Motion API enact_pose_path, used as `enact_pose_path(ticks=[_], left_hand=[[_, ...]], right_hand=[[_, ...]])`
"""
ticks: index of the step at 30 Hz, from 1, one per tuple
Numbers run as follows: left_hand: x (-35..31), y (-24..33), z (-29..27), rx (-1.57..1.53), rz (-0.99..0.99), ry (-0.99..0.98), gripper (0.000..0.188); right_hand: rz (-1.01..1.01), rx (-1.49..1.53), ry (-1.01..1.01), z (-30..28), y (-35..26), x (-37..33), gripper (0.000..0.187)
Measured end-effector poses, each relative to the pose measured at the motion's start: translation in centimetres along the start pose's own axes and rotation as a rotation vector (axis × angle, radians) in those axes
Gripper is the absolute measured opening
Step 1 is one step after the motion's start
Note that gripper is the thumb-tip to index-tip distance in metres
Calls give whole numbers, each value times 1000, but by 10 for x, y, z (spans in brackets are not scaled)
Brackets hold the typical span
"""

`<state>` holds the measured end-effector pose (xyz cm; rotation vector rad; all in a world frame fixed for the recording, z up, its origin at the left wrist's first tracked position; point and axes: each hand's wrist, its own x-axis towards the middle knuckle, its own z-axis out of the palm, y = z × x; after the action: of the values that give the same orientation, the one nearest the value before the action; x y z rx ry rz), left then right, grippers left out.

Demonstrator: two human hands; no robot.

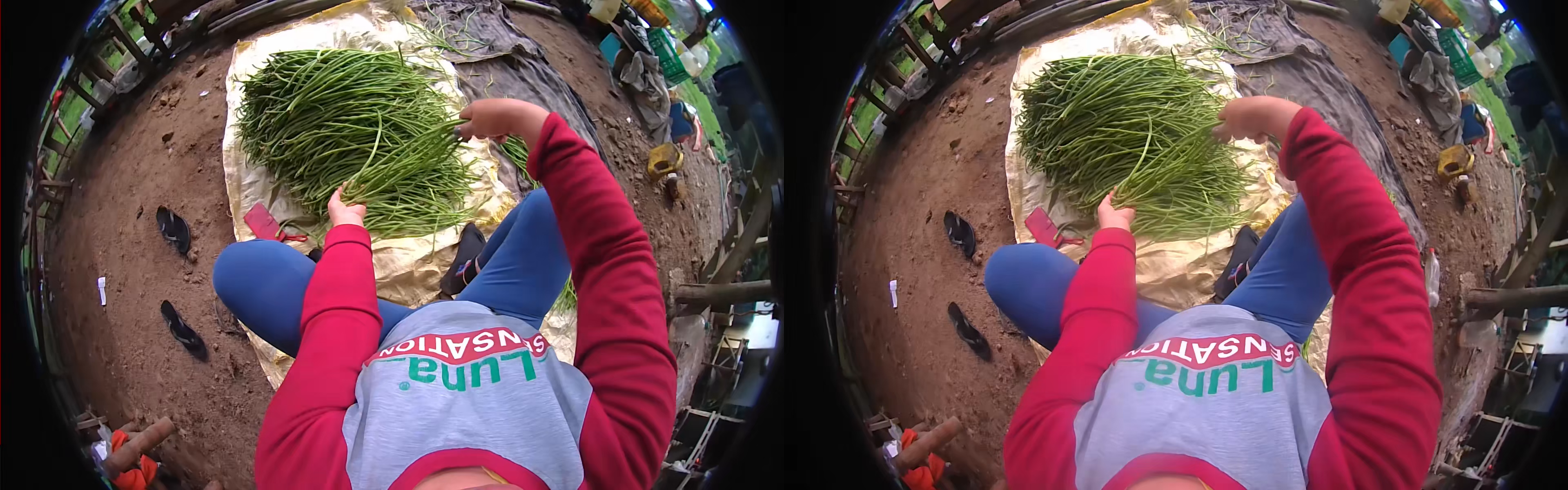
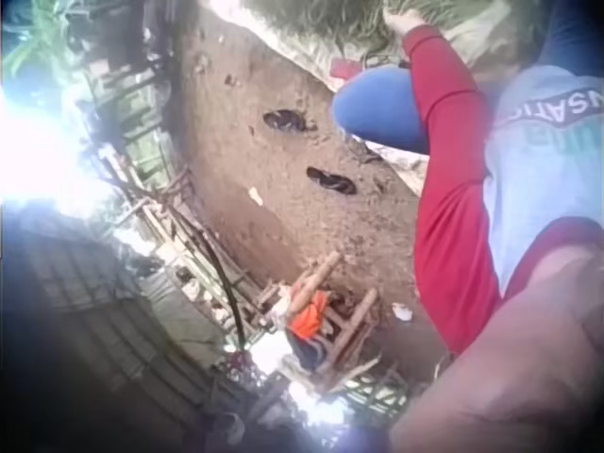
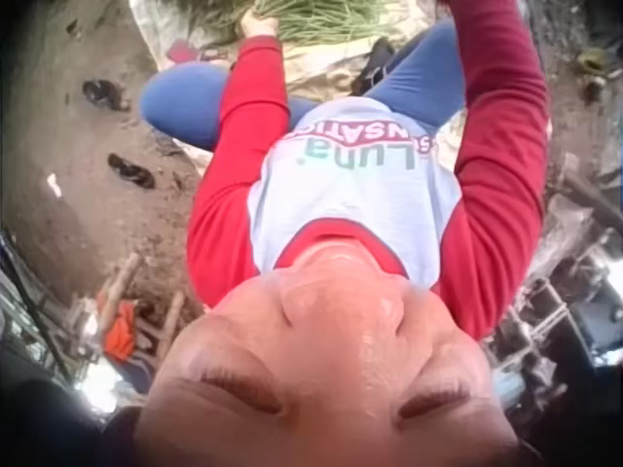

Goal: The person sits on the ground and sorts long green vegetables by hand. They pick up bunches from a large pile on a tarp, align them, and place them into smaller, organized piles on the same tarp.

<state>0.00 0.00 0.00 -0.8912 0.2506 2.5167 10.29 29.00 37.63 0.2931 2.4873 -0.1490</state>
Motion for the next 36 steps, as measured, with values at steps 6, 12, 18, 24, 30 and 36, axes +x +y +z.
enact_pose_path(ticks=[6,12,18,24,30,36], left_hand=[[-16,-27,7,21,154,251,23],[-19,-24,17,125,222,255,28],[-26,-7,19,117,233,299,17],[-67,-27,58,78,295,377,30],[-76,-32,85,507,281,78,12],[-180,-111,187,841,332,-529,12]], right_hand=[[8,142,13,-20,24,-38,35],[76,359,28,-39,43,-65,36],[56,422,33,-48,52,-69,37],[166,356,123,-51,77,-82,33],[127,308,164,-64,66,-80,33],[77,421,116,-67,39,-79,32]])
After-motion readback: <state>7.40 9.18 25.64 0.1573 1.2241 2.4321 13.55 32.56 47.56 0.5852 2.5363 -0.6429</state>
